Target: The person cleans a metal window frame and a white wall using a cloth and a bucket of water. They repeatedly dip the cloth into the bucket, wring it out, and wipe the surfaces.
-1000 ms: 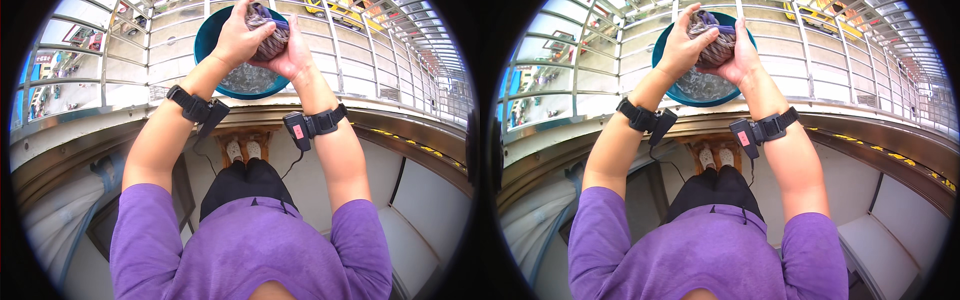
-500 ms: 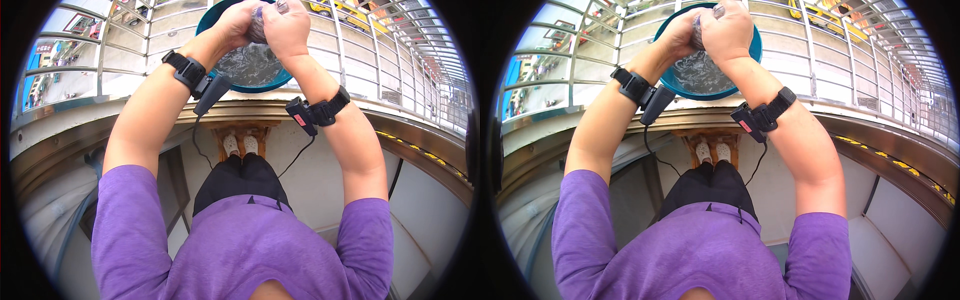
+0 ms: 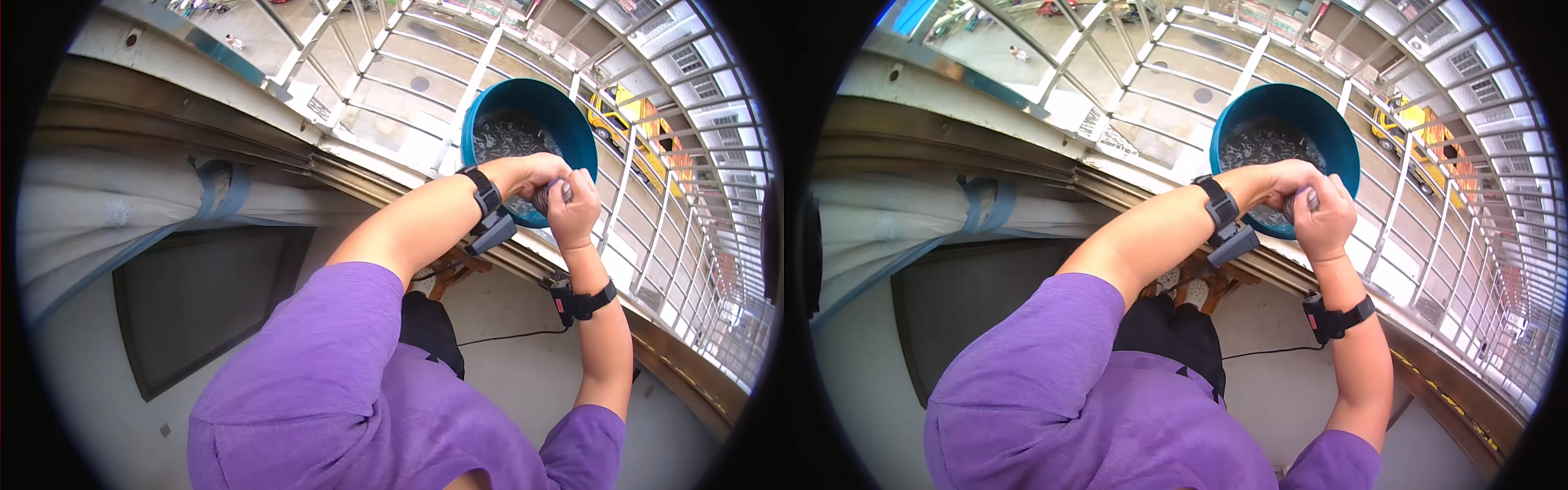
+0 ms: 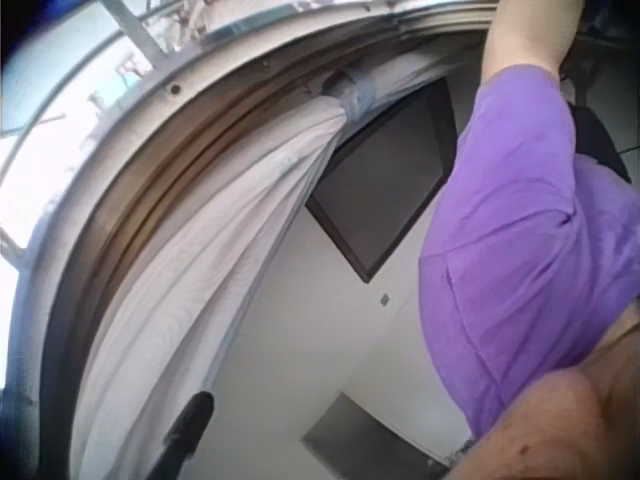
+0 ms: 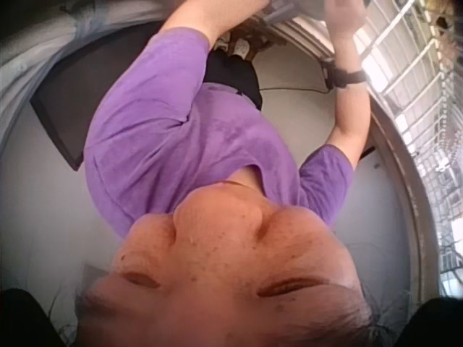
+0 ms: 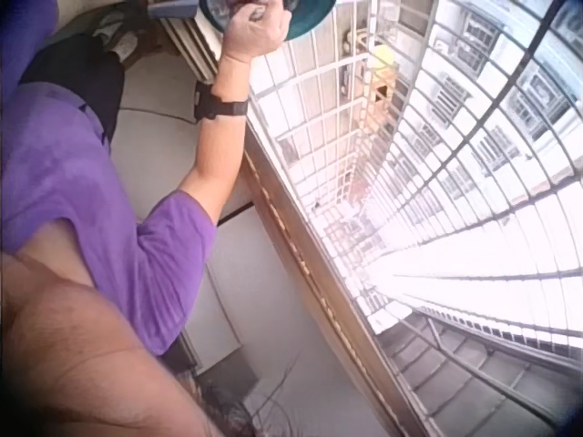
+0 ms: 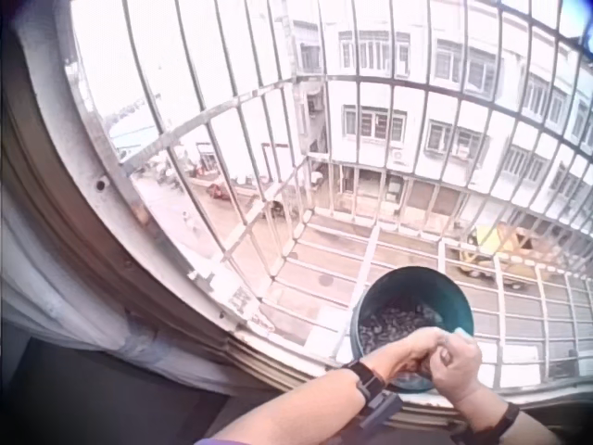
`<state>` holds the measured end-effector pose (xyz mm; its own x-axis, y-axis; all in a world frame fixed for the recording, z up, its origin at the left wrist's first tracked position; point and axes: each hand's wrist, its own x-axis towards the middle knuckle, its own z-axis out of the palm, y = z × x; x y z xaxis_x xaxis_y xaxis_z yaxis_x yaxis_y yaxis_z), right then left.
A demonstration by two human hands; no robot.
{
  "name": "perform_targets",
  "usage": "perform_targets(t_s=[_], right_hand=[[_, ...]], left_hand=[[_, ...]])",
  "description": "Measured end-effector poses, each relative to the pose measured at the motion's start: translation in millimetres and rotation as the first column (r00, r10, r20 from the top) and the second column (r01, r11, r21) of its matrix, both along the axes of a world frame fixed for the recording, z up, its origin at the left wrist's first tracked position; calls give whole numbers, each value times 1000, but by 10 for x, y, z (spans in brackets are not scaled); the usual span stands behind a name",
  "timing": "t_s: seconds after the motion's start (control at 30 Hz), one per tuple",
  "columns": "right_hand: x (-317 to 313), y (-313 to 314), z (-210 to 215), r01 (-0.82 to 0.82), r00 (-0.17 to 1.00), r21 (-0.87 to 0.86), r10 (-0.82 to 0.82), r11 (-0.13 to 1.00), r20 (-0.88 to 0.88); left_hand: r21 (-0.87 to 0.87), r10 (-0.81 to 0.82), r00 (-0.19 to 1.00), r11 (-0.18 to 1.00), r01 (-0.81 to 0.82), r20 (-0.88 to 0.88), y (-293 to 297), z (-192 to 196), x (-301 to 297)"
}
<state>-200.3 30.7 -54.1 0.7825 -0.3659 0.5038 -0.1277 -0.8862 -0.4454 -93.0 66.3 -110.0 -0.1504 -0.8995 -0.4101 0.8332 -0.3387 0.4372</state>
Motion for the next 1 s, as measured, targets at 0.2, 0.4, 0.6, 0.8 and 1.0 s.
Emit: perform_targets(t_s=[0.2,0.4,0.6,0.8,1.0], right_hand=[[-55,-422,-80,52,961,76,-29,996,-277],[96,-663,181,113,938,901,-343,419,42],[-158,52,925,-162,986,478,157,863,52],[-634,317,595,-274,917,668,398,692,-37],[-943,780,384,-102,892,806,413,583,-186]], left_hand=[[-112,292,324,872,-476,900,76,125,-99],[-388,469,137,835,-391,872,497,675,-259],[-370,366,-61,906,-205,929,1005,660,-45],[-252,705,595,701,-667,386,1639,1656,-27],[-176,403,554,891,-418,728,2375,1540,-9]])
